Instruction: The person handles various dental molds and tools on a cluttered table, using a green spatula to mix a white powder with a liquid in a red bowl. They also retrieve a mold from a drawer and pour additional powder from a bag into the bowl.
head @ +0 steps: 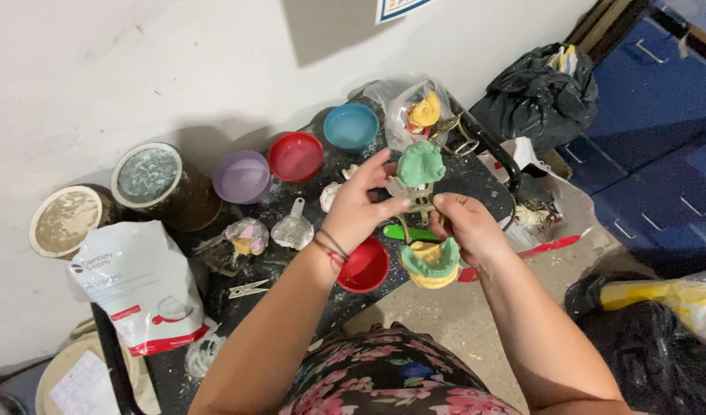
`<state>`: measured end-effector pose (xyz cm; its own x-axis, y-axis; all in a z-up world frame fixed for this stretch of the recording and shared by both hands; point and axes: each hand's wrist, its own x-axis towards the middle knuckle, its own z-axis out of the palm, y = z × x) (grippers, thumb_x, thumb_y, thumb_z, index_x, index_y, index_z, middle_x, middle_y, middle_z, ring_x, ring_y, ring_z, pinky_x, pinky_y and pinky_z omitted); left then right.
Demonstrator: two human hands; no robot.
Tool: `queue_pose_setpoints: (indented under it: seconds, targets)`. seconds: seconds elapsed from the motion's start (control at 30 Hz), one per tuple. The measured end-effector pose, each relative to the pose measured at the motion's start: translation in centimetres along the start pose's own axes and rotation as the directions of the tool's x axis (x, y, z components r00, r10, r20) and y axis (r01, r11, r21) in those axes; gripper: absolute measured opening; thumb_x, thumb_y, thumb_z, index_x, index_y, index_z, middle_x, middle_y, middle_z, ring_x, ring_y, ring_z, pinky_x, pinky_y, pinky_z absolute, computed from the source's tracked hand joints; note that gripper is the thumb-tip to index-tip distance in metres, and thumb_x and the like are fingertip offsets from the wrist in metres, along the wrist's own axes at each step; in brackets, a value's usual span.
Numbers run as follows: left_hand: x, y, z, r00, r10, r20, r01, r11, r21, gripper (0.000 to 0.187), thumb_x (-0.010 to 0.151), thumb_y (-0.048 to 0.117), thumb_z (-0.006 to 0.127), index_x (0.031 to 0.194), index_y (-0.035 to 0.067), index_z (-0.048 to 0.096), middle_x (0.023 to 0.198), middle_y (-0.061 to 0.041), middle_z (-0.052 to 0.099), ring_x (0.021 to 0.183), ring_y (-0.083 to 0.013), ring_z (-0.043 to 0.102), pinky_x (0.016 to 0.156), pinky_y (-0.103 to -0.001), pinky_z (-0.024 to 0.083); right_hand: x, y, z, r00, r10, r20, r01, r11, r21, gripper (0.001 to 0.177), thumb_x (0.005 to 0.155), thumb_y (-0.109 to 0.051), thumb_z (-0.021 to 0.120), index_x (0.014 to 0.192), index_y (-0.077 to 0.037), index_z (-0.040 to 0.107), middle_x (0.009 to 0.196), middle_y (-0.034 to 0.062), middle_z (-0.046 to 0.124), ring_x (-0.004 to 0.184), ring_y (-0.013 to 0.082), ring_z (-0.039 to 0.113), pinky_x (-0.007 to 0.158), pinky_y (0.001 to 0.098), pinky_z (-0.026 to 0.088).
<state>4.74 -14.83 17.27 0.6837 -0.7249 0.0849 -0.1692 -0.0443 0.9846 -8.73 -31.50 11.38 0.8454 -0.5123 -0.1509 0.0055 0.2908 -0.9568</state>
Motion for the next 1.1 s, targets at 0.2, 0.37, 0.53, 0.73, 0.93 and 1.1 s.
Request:
queue_pose_setpoints:
  seconds: [0.2,0.37,0.53,0.73,0.93,1.1]
  targets:
    - [1.2,-4.0,1.8,0.989,0.127,0.079,-0.087,0.919,-0.385,0.084,0.083,0.0,0.085,0.157,0.002,0.045,0.143,-0.019,0.064,0.131,-0.0227,0.059,0.109,-0.04,0.052,-0.2,0.3,1.6,0.996,-0.026,0.083,0.027,1.0,-0.015,0.031,0.099,-0.018,0.06,0.071,-0.003,0.06,0.044,0.0081,0.046,0.029,0.0078,0.04,0.027,0.0217,0.031]
    - [1.4,-6.1,1.4,0.988,0.141,0.067,-0.091,0.868,-0.488,0.082,0.081,-0.002,0.089,0.153,0.004,0.05,0.136,-0.012,0.069,0.125,-0.0177,0.064,0.105,-0.037,0.057,0.0,1.9,1.2,0.984,-0.066,0.165,0.065,0.998,0.01,0.027,0.101,-0.019,0.059,0.08,-0.002,0.06,0.047,0.0092,0.048,0.028,0.0069,0.039,0.025,0.0209,0.03]
    - [0.8,-5.9,0.7,0.981,0.189,0.044,-0.143,0.858,-0.493,0.081,0.079,-0.004,0.091,0.15,0.004,0.053,0.136,-0.01,0.069,0.124,-0.0148,0.064,0.107,-0.036,0.056,0.2,2.6,1.1,0.973,-0.089,0.212,0.093,0.996,-0.007,0.03,0.104,-0.024,0.057,0.084,-0.002,0.06,0.05,0.0073,0.048,0.03,0.0061,0.039,0.026,0.0205,0.03]
    - [0.5,-5.4,0.3,0.976,0.214,0.036,-0.168,0.852,-0.496,0.08,0.079,-0.002,0.091,0.15,0.004,0.054,0.137,-0.009,0.069,0.124,-0.0143,0.064,0.107,-0.034,0.055,0.1,2.6,1.7,0.966,-0.117,0.229,0.122,0.992,-0.009,0.028,0.105,-0.025,0.056,0.086,-0.004,0.059,0.053,0.0079,0.05,0.033,0.0064,0.038,0.028,0.0216,0.03]
    - [-0.3,-3.8,-0.2,0.976,0.213,0.04,-0.167,0.855,-0.491,0.078,0.079,-0.004,0.091,0.148,0.005,0.056,0.135,-0.01,0.07,0.122,-0.0147,0.066,0.105,-0.034,0.057,-0.2,2.4,2.3,0.957,-0.162,0.24,0.168,0.986,-0.007,0.026,0.105,-0.022,0.056,0.084,-0.006,0.058,0.053,0.0078,0.05,0.037,0.007,0.036,0.031,0.0217,0.028]
    - [-0.2,-4.0,-0.4,0.975,0.219,0.041,-0.171,0.854,-0.492,0.078,0.079,-0.004,0.091,0.148,0.004,0.056,0.134,-0.01,0.07,0.121,-0.0143,0.066,0.104,-0.034,0.058,-0.6,1.8,2.6,0.955,-0.17,0.242,0.185,0.982,-0.039,0.026,0.106,-0.023,0.054,0.086,-0.007,0.057,0.054,0.0069,0.051,0.04,0.007,0.035,0.034,0.022,0.027]
